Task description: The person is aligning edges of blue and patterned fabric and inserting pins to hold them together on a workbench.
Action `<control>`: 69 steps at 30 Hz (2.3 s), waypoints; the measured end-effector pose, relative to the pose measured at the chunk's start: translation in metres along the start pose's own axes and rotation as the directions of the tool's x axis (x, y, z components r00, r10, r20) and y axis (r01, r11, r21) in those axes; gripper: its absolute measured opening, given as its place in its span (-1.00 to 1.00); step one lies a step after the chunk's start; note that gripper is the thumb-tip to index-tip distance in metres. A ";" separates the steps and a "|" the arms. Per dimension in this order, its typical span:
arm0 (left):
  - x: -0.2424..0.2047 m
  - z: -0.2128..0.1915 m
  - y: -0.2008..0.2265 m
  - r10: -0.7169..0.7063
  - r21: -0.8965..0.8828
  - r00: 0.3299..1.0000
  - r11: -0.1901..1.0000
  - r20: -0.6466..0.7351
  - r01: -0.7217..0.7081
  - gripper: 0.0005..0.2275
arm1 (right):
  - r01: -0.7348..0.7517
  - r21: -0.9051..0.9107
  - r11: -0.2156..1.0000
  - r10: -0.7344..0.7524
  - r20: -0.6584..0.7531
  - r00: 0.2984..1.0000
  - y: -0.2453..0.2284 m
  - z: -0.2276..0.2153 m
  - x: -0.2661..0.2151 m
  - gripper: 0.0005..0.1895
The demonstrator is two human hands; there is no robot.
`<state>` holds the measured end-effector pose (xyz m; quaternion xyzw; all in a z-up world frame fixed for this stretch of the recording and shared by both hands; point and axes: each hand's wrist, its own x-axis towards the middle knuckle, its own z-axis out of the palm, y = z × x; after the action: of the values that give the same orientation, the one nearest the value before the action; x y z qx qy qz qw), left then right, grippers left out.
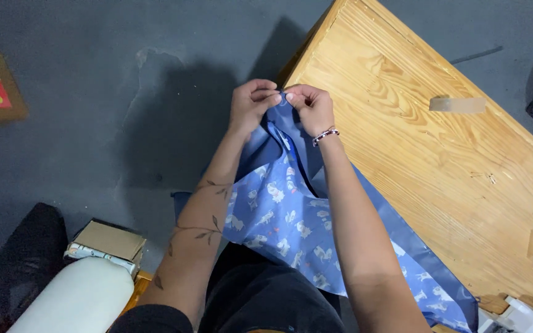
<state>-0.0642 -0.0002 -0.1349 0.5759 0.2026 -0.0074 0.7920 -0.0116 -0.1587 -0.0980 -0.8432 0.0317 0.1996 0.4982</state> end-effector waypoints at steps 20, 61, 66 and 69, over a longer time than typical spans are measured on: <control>0.014 0.018 0.012 0.008 0.538 0.991 0.840 -0.131 0.064 -0.87 | 0.566 -0.661 0.493 -0.655 0.146 0.741 0.068 0.019 -0.081 -0.71; 0.042 -0.008 0.023 -0.040 0.679 0.980 0.726 0.197 -0.107 -0.61 | 0.065 -0.032 0.997 -0.069 -0.683 0.727 0.162 -0.147 -0.094 -0.85; 0.035 -0.005 0.034 0.039 0.677 0.966 0.706 0.257 -0.209 -0.66 | -0.076 -0.611 0.788 -0.349 -0.546 0.762 0.173 -0.157 -0.123 -0.90; 0.030 -0.002 0.040 0.064 0.712 0.959 0.657 0.275 -0.247 -0.68 | -0.106 -0.669 0.736 -0.341 -0.501 0.795 0.186 -0.162 -0.112 -0.91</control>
<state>-0.0277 0.0217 -0.1090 0.8576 0.0406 -0.0859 0.5055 -0.1121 -0.4065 -0.1421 -0.9825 0.0560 -0.1105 0.1393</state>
